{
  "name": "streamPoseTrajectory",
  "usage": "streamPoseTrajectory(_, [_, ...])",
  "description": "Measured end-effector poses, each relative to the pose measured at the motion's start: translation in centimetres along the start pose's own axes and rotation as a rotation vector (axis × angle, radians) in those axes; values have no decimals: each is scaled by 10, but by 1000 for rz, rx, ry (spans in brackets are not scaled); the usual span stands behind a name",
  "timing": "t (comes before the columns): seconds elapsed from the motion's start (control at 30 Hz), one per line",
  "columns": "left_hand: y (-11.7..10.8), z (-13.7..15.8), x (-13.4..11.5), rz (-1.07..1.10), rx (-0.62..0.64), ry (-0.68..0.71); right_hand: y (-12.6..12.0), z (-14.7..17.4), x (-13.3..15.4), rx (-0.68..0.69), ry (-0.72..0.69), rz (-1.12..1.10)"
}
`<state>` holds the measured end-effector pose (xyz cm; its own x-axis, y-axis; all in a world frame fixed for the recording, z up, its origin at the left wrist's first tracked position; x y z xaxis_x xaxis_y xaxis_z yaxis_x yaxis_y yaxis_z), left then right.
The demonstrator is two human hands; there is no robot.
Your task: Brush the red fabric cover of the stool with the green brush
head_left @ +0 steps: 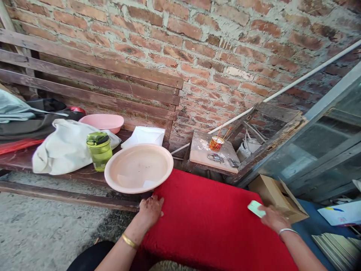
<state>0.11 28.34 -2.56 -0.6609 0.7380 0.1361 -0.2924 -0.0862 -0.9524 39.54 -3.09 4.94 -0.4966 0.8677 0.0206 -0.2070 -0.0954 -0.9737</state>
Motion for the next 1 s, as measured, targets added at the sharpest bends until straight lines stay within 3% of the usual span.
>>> streamPoseTrajectory(0.1, [-1, -1, 0, 4, 10, 11, -16, 11, -43, -50, 101, 41])
streamPoseTrajectory(0.2, [6, -4, 0, -21, 2, 22, -15, 16, -13, -55, 33, 30])
streamPoseTrajectory(0.27, [11, -6, -1, -38, -17, 31, -8, 17, 37, -38, -78, 7])
streamPoseTrajectory(0.53, [15, -3, 9, -14, 4, 31, 31, 54, 287, 88, -598, -131])
streamPoseTrajectory(0.63, [14, -1, 14, 5, 93, 20, 47, 71, 354, 145, -717, -161])
streamPoseTrajectory(0.7, [8, 1, 16, 4, 131, 5, 56, 77, 380, 177, -761, -171])
streamPoseTrajectory(0.77, [4, 3, 15, 5, 164, 1, 62, 77, 389, 193, -771, -172])
streamPoseTrajectory(0.83, [0, 5, 14, 9, 180, 7, 64, 73, 380, 196, -751, -167])
streamPoseTrajectory(0.9, [-3, 6, 13, 8, 164, 11, 63, 65, 355, 188, -713, -161])
streamPoseTrajectory(1.0, [-3, 6, 12, 7, 151, 12, 61, 49, 295, 164, -625, -141])
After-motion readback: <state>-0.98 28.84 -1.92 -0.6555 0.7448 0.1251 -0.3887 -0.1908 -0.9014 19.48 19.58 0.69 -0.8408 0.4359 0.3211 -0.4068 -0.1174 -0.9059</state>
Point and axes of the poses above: each hand's wrist, its own z-axis away from the middle knuckle, its own y-axis out of the palm, x = y × z, the point moved 9 cm from there along -z, towards the middle knuckle, and after that the axes turned 12 degrees about -z, right-handed, at the moved point
